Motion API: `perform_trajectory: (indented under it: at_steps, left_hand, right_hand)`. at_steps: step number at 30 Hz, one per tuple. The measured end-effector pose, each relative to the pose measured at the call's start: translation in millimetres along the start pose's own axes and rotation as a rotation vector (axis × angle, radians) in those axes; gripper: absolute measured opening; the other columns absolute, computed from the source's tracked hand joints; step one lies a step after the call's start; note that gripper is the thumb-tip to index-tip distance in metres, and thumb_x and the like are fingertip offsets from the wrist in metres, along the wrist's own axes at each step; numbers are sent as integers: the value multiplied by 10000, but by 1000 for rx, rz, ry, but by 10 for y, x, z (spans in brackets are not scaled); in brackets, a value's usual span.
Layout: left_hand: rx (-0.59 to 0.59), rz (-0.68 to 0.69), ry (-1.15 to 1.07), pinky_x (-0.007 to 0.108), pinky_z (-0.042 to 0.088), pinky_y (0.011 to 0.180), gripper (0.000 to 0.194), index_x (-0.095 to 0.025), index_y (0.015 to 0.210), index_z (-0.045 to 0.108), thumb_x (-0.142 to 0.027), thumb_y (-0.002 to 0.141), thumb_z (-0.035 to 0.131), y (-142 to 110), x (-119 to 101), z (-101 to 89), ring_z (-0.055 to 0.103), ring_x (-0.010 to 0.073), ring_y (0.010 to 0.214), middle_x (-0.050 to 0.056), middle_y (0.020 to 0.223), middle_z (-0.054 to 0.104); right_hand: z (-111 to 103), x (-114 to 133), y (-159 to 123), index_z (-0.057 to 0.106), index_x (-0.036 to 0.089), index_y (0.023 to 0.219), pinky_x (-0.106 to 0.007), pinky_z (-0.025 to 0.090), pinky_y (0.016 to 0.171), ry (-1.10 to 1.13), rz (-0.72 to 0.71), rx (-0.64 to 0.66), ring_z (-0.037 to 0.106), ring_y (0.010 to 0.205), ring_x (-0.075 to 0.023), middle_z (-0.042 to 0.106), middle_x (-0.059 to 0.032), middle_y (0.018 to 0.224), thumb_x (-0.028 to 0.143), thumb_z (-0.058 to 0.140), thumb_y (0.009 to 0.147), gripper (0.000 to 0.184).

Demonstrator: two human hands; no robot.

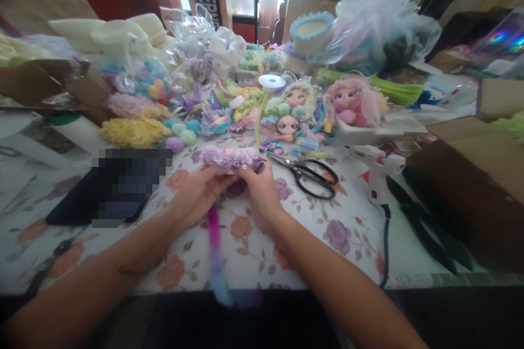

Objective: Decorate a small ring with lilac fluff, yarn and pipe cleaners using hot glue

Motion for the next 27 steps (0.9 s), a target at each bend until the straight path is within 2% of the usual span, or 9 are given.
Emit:
perform_trajectory:
  at_steps: [3,9,15,19,23,27]
  left_hand:
    - [-5,-21,-34,240,588,821,63,-123,733,704,-78,692,722,31,14,-29,659,119,803,18,805,693]
    - [-63,-42,-73,265,600,827,91,-125,661,687,-39,690,678,32,3,-66,651,122,759,21,747,670]
    - [-47,-25,-34,301,602,852,77,-132,659,675,-67,688,705,16,-10,-44,649,133,768,14,733,656]
    - [-25,-11,-42,285,599,841,66,-132,672,690,-73,677,720,7,-28,-24,649,127,765,12,742,671]
    - [3,-3,-30,248,588,811,64,-128,717,713,-86,676,737,-3,-24,-8,654,122,785,14,785,693]
    - [23,0,-8,244,574,814,71,-132,742,711,-106,683,743,-9,-16,12,659,122,796,14,803,704]
  right_hand:
    - [-28,-24,5,553,240,917,-363,470,889,51,51,-35,611,932,-202,682,10,929,224,732,656,316]
    - [-2,0,-9,551,242,905,-353,478,845,51,59,-2,608,898,-199,679,12,904,208,724,670,293]
    - [-13,-35,-18,520,248,923,-350,472,785,32,97,-40,587,820,-192,651,22,864,189,693,655,325]
    - [46,-18,-34,527,246,909,-334,465,753,81,110,7,567,756,-173,637,34,819,193,709,660,313]
    - [92,6,-26,557,234,830,-311,454,719,111,101,64,553,729,-160,621,40,765,175,683,678,206]
    - [133,24,-23,567,228,762,-318,466,777,153,102,111,570,753,-160,615,41,743,172,679,678,150]
Point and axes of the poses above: each hand's wrist, its own y-axis towards the middle knuckle, its own z-axis out of the palm, x = y × z, the point moved 7 cm from there along y, towards the middle knuckle
